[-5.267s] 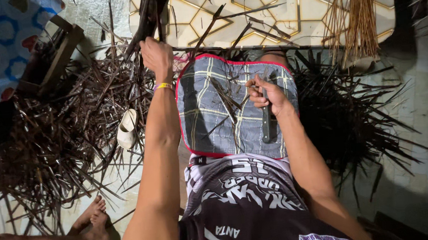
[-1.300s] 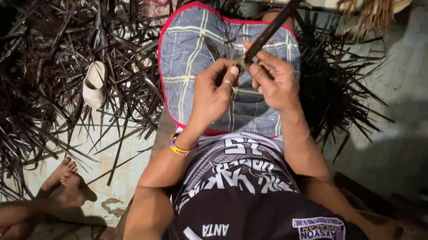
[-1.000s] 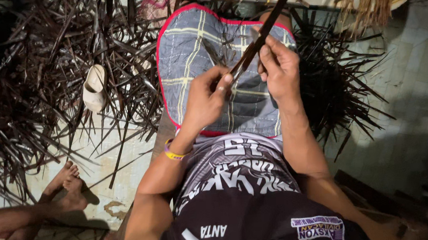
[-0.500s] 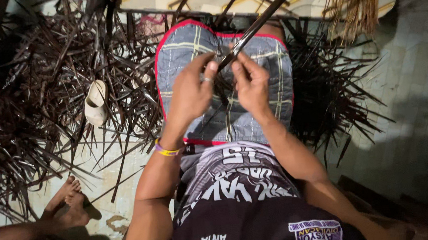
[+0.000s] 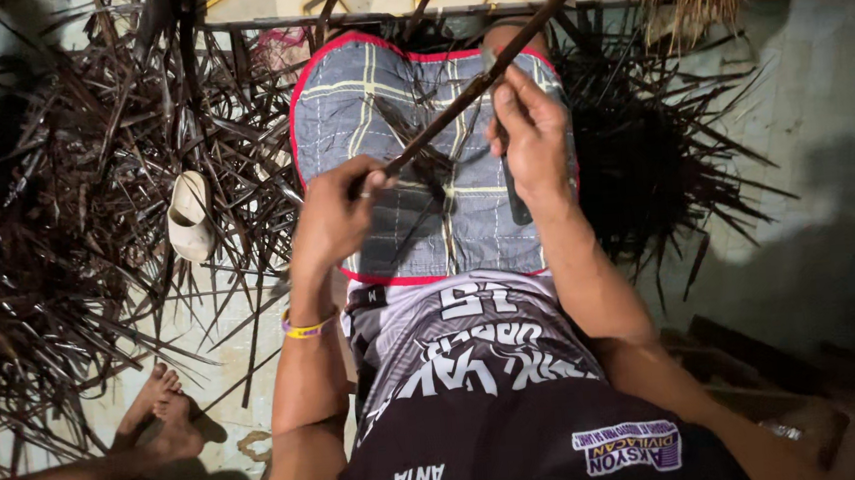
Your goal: The person sits on the floor and uses a knife to strip dried palm leaves from their stems. They hold the stems with one hand and scrape the leaves off with the knife, dropping the processed material onto the floor.
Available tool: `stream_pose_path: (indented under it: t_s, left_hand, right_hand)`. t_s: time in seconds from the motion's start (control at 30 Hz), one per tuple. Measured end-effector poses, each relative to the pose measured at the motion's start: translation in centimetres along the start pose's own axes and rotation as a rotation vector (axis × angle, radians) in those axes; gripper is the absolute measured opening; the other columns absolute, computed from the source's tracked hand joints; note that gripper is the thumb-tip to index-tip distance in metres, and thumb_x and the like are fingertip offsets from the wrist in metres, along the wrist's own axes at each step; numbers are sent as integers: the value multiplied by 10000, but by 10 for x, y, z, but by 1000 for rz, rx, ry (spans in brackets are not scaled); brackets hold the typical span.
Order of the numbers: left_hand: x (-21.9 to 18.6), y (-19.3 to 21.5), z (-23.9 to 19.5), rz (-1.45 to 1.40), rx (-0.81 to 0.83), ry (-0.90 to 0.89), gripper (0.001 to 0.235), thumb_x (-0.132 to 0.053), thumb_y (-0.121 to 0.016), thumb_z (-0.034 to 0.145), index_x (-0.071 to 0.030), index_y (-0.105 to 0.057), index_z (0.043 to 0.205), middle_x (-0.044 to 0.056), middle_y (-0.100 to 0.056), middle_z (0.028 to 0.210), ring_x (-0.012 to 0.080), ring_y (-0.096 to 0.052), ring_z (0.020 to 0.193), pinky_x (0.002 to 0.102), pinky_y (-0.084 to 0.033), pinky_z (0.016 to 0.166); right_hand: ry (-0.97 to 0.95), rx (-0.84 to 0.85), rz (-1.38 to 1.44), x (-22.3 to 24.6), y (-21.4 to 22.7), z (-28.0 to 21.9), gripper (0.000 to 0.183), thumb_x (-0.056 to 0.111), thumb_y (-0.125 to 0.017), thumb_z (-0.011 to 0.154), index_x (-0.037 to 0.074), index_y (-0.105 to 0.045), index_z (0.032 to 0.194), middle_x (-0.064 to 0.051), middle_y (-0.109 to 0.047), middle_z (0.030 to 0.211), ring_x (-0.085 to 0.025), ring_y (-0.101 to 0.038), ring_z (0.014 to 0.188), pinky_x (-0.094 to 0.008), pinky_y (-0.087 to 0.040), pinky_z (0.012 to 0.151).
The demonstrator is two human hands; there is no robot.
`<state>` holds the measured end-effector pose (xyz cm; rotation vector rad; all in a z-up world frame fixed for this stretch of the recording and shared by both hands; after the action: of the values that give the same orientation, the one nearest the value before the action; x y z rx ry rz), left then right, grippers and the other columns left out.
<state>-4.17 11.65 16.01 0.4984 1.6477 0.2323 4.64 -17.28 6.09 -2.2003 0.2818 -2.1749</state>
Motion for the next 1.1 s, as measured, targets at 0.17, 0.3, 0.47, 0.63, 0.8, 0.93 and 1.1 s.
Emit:
stream_pose_path:
  t_s: [0.17,0.3,0.47,0.63,0.8,0.93,1.1]
  left_hand:
    - [42,33,-15,-3,102,93,209,-184,-686,1197,-140,-822,1045,-3,-818,953,149,-677,878,332,-477,770]
    - [77,60,-25,-35,148,89,203,-215,-725,1194,-113,-877,1105,12,-861,1033,145,-707,916,330,-527,813]
    - [98,92,-39,6,140,238,241,-293,-708,1192,-135,-873,1115,20,-819,1001,141,-635,824,333,-490,710]
    - [137,103,-54,27,187,292,216,-283,-703,1215,-179,-879,1145,-26,-698,802,93,-433,582,291,-295,496]
    - [159,104,-63,34,90,567,184,-196,-731,1202,-148,-908,1217,0,-670,796,105,-397,556,311,-278,458]
    - [180,120,-80,14,20,627,206,-218,-714,1214,-170,-906,1269,33,-753,952,119,-438,647,301,-309,537]
    - [228,135,-107,-627,-385,103,134,-116,-715,1246,-156,-829,1302,9,-812,1193,103,-729,1001,249,-614,877]
  right_hand:
    - [-124,-85,135,14,20,14,427,123,-750,1205,91,-719,1629,-47,-757,1123,-127,-668,669,-248,-489,462]
    - [-53,-92,142,11,36,32,467,178,-760,1206,71,-712,1657,-45,-792,1107,-136,-633,661,-260,-442,463]
    - [-107,-267,224,1,60,52,554,165,-831,1125,4,-696,1638,-82,-785,1124,-158,-593,577,-290,-419,430]
    - [-177,-322,233,18,70,52,613,150,-821,1142,85,-654,1728,23,-607,839,-150,-615,606,-295,-453,446]
    - [-172,-379,176,38,80,50,548,55,-742,1195,122,-664,1733,-59,-813,1070,-145,-688,642,-293,-542,476]
    - [-144,-424,188,46,94,54,472,83,-698,1236,204,-720,1692,-72,-878,1253,-128,-633,602,-282,-499,445]
    - [-124,-409,94,45,94,58,492,210,-702,1203,171,-717,1693,-24,-933,1232,-132,-556,551,-303,-442,428]
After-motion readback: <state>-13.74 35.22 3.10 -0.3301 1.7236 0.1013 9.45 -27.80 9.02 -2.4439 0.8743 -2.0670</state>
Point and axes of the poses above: each hand's wrist, its own z-axis towards the middle knuckle, its own y-axis out of the back of the hand, x = y × z, the point moved 1 cm from there along z, towards the middle knuckle
